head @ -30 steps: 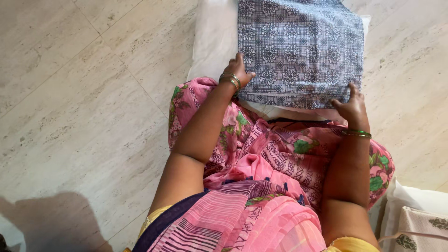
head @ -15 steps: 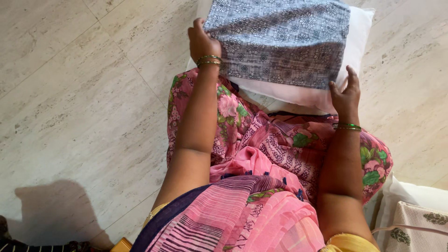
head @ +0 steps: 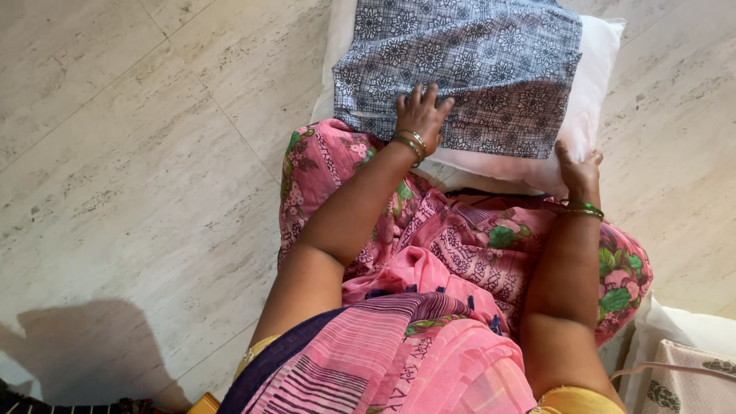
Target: The person sits on the floor and puts pillowcases on pillows one by one. She inserts each pillow into a case, adjusts the fabric, and smooths the surface before moving to the next pillow.
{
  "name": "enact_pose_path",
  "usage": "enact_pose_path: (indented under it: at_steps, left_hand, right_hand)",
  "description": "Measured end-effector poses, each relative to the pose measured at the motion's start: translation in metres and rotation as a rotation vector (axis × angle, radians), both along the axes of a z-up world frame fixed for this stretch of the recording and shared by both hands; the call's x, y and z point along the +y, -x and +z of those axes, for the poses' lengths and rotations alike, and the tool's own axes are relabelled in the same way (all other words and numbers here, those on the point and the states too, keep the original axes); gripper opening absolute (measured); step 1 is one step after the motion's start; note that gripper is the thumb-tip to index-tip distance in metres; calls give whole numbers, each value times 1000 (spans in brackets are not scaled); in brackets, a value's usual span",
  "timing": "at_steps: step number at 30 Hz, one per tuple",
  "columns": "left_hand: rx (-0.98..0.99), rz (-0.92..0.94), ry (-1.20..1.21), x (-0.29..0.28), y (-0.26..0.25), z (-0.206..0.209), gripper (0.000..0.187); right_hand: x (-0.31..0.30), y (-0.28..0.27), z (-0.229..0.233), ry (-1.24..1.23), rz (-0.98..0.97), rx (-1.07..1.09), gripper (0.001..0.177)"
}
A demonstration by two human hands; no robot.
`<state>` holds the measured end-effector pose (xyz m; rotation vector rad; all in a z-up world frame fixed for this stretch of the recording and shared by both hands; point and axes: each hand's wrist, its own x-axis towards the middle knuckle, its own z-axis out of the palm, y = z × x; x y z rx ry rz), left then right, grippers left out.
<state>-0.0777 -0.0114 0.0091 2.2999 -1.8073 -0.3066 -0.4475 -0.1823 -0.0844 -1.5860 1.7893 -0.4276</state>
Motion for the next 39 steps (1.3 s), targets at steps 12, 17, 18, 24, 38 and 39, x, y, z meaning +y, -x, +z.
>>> enact_pose_path:
  at_steps: [12,17,18,24,38,39]
  left_hand:
    - [55,151,497,-18,-29,-24,18]
    - [93,269,674,-21,-56,-6,18]
    - [110,280,726,-21,-60,-2,19]
    - [192,296,761,-28,-60,-9,18]
    - [417,70,-105,-39,-29,-44,37]
    - [404,68,-126,-40,-26,-54,35]
  right_hand:
    - [37,-21,95,216,106,-482,38]
    - [105,-2,230,461,314,-236,22]
    - [121,4,255,436,234,-206,27]
    - [206,42,312,265,211,-116,29]
    - [161,12,339,-167,1059,408,46]
    - [146,-4,334,-130,1132,430,48]
